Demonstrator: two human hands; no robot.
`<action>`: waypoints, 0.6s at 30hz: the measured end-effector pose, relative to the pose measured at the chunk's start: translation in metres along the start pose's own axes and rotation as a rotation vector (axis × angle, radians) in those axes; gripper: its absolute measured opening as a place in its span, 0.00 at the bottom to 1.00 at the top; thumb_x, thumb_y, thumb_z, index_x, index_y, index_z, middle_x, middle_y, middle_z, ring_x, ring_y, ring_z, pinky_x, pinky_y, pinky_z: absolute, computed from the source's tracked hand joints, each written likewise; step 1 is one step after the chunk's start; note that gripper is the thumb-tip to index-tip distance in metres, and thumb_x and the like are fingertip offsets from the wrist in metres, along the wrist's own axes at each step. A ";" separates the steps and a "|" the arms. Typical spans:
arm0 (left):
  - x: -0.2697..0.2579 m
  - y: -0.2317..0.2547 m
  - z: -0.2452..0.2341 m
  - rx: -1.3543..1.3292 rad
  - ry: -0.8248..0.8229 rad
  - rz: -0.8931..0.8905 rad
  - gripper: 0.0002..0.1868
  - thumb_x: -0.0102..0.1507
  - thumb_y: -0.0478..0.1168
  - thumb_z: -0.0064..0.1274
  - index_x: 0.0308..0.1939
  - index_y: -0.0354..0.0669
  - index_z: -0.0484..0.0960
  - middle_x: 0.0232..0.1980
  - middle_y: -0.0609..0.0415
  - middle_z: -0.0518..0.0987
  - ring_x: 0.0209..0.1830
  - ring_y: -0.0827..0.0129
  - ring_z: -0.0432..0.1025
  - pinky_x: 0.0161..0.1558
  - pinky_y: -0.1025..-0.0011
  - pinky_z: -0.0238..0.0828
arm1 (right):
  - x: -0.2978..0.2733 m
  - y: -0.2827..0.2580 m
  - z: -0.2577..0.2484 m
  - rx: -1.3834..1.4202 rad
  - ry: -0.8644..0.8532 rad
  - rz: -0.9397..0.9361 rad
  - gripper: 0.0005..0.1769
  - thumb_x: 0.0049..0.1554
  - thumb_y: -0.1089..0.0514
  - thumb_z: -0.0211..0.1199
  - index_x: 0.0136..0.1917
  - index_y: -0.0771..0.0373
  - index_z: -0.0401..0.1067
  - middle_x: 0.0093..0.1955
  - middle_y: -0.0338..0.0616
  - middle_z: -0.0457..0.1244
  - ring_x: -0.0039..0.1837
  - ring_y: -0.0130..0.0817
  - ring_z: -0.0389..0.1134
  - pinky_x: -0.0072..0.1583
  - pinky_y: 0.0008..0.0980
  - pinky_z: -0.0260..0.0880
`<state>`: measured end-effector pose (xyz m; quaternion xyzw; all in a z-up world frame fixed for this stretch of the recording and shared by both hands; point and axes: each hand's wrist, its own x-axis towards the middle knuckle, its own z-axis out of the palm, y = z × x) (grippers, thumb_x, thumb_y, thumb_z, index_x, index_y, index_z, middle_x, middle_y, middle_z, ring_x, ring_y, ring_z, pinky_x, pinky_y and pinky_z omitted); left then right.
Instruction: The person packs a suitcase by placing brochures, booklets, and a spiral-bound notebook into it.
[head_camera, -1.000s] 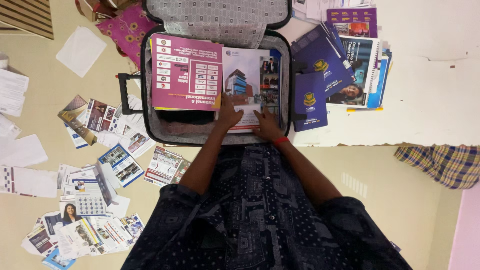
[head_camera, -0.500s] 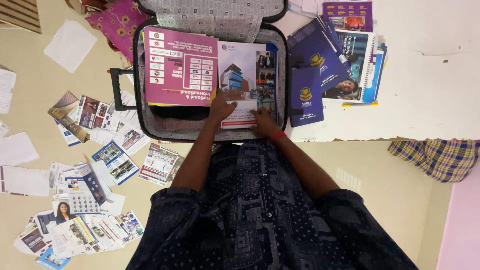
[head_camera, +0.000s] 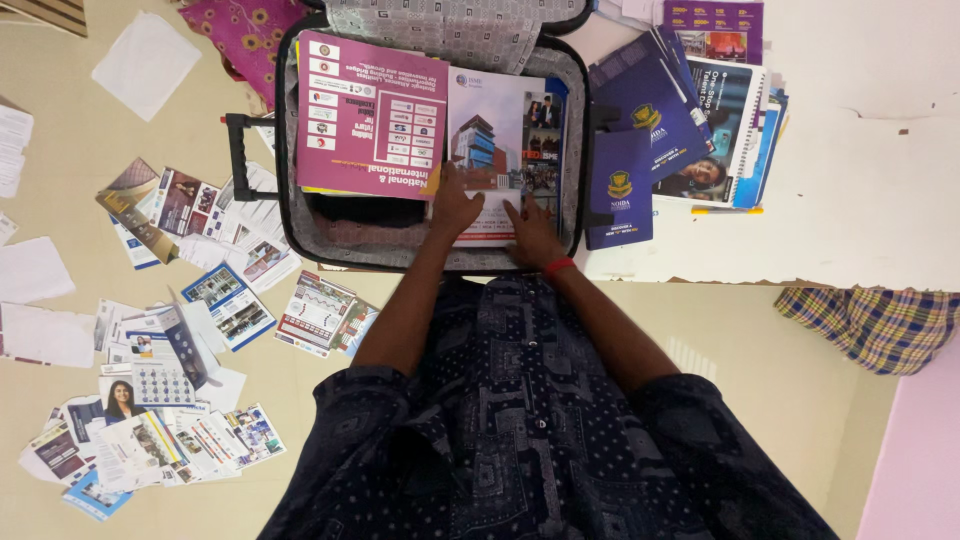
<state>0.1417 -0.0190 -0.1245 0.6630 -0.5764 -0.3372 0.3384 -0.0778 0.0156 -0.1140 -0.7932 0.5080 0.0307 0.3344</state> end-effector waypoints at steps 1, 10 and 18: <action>-0.001 0.002 -0.002 0.011 0.020 -0.014 0.48 0.52 0.33 0.62 0.70 0.15 0.53 0.69 0.21 0.61 0.70 0.32 0.58 0.68 0.52 0.59 | 0.001 -0.002 -0.001 -0.092 -0.014 -0.024 0.54 0.48 0.51 0.74 0.81 0.57 0.49 0.78 0.73 0.42 0.72 0.67 0.53 0.69 0.61 0.56; -0.007 0.081 -0.043 -0.160 0.000 -0.073 0.28 0.62 0.24 0.45 0.68 0.30 0.70 0.56 0.39 0.83 0.59 0.49 0.78 0.58 0.58 0.77 | -0.013 -0.039 -0.045 -0.122 0.040 -0.013 0.73 0.38 0.43 0.80 0.86 0.47 0.38 0.84 0.67 0.37 0.82 0.67 0.41 0.79 0.61 0.43; -0.013 0.032 -0.076 -0.008 0.061 0.005 0.36 0.50 0.20 0.48 0.65 0.31 0.75 0.48 0.33 0.82 0.50 0.44 0.77 0.49 0.57 0.75 | -0.015 -0.066 -0.069 -0.139 -0.032 -0.107 0.74 0.36 0.37 0.81 0.83 0.44 0.38 0.84 0.64 0.30 0.84 0.64 0.35 0.79 0.62 0.38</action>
